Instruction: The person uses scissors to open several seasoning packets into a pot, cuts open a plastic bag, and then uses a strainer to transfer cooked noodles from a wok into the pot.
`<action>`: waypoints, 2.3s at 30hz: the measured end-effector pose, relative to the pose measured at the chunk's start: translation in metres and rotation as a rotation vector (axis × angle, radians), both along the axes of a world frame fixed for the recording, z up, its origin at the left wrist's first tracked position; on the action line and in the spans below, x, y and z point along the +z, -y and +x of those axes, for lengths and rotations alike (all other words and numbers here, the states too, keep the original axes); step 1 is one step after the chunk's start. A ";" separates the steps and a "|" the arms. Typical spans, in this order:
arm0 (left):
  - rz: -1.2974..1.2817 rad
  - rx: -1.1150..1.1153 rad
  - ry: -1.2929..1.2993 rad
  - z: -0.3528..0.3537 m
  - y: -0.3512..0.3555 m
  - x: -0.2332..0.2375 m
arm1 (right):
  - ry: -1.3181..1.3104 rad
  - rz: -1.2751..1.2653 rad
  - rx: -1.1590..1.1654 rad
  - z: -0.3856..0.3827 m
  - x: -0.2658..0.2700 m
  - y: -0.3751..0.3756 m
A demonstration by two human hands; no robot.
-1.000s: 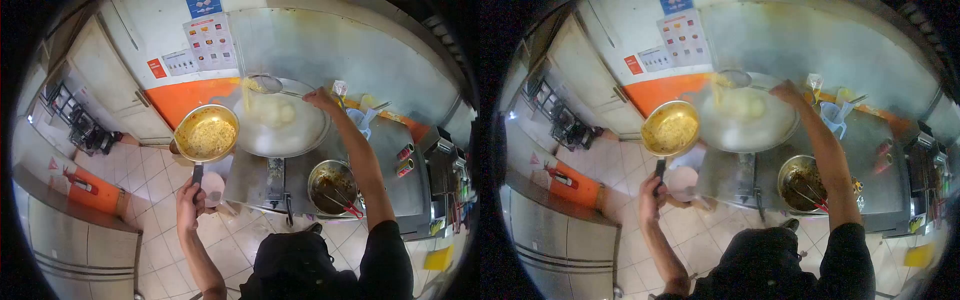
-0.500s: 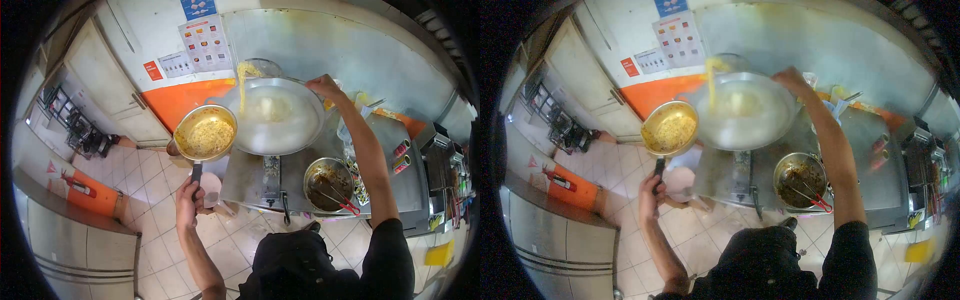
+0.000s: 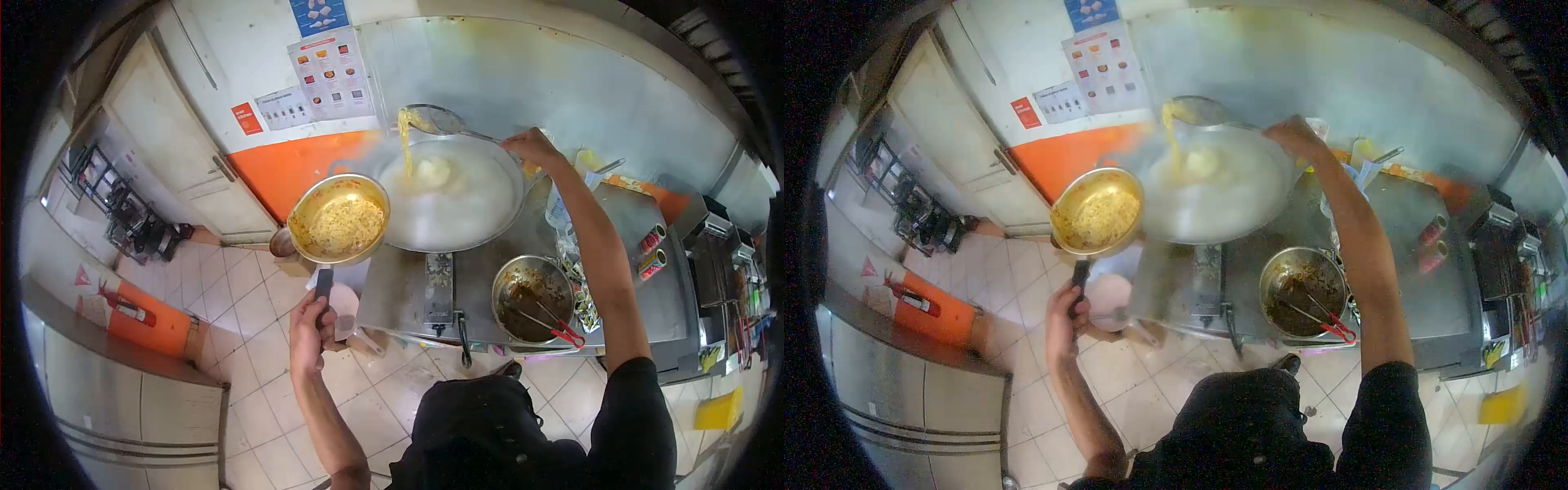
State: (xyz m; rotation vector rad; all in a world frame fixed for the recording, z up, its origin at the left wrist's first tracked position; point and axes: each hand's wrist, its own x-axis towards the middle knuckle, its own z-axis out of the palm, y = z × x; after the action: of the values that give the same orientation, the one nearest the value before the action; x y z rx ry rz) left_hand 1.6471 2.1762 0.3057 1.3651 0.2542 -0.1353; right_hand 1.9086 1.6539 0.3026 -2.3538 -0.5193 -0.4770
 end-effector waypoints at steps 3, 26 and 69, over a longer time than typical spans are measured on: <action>0.015 0.011 0.010 0.003 0.001 -0.003 | -0.098 0.088 0.012 -0.018 0.011 0.001; 0.022 -0.121 0.030 0.058 0.043 -0.009 | -0.407 0.162 -0.450 -0.043 0.152 0.013; -0.007 -0.262 0.089 0.085 0.124 -0.032 | 0.485 -1.007 -0.564 -0.239 0.127 -0.077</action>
State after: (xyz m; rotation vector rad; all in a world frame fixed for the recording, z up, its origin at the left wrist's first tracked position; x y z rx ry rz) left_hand 1.7317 2.0525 0.2741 1.3898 -0.0006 -0.2922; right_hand 1.6699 1.7306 0.4297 -3.3819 -0.3217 -1.3068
